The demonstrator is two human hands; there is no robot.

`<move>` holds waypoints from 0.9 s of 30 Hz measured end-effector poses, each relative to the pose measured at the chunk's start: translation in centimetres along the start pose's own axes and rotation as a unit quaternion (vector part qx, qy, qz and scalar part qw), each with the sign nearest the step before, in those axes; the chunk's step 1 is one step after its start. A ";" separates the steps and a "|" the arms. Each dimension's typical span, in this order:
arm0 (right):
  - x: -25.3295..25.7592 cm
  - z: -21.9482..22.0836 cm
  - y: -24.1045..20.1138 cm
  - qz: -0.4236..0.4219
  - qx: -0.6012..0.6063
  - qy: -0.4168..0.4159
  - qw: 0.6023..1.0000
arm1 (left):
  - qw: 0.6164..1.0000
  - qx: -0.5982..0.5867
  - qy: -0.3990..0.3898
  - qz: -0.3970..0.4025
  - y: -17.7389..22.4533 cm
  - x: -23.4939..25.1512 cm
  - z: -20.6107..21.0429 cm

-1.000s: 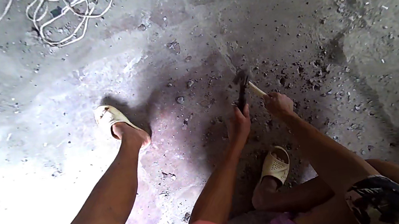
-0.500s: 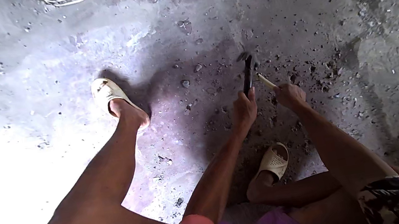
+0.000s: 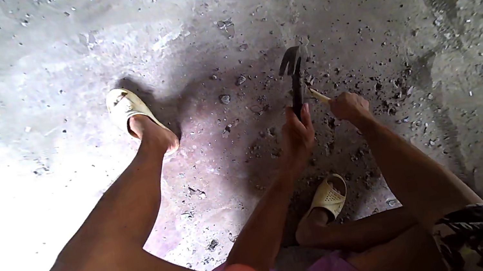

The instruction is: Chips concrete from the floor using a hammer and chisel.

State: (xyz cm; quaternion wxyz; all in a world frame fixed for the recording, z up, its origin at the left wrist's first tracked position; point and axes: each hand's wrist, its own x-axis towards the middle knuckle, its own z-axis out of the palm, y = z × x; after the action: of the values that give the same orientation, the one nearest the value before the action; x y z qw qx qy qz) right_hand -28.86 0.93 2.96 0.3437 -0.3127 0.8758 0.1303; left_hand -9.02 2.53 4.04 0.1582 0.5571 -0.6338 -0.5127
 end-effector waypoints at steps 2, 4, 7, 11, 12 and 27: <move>-0.3 -0.6 -0.8 0.008 -0.021 -0.007 1.000 | 0.998 0.023 -0.042 -0.041 -1.2 2.0 1.4; -0.6 -0.9 -1.4 0.012 -0.023 -0.004 1.000 | 0.983 0.050 -0.136 -0.114 -1.9 4.4 1.5; 0.3 -0.9 -0.2 -0.005 -0.027 0.002 1.000 | 0.988 0.031 -0.127 -0.083 -2.6 3.3 1.2; 1.4 0.0 2.0 -0.042 -0.017 -0.006 0.999 | 0.994 -0.004 -0.087 -0.072 -0.4 2.8 -0.2; 1.2 0.2 2.4 -0.041 -0.004 -0.010 0.999 | 0.994 -0.016 -0.076 -0.071 0.2 2.9 -0.3; 0.8 0.4 2.4 -0.032 0.003 -0.009 0.999 | 0.997 -0.005 -0.024 -0.077 0.5 4.2 -1.0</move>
State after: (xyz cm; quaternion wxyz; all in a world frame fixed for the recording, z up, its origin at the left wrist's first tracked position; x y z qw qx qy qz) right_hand -30.68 2.59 2.18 0.3563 -0.3381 0.8628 0.1195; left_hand -9.90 -1.63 3.35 0.1060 0.5912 -0.5900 -0.5396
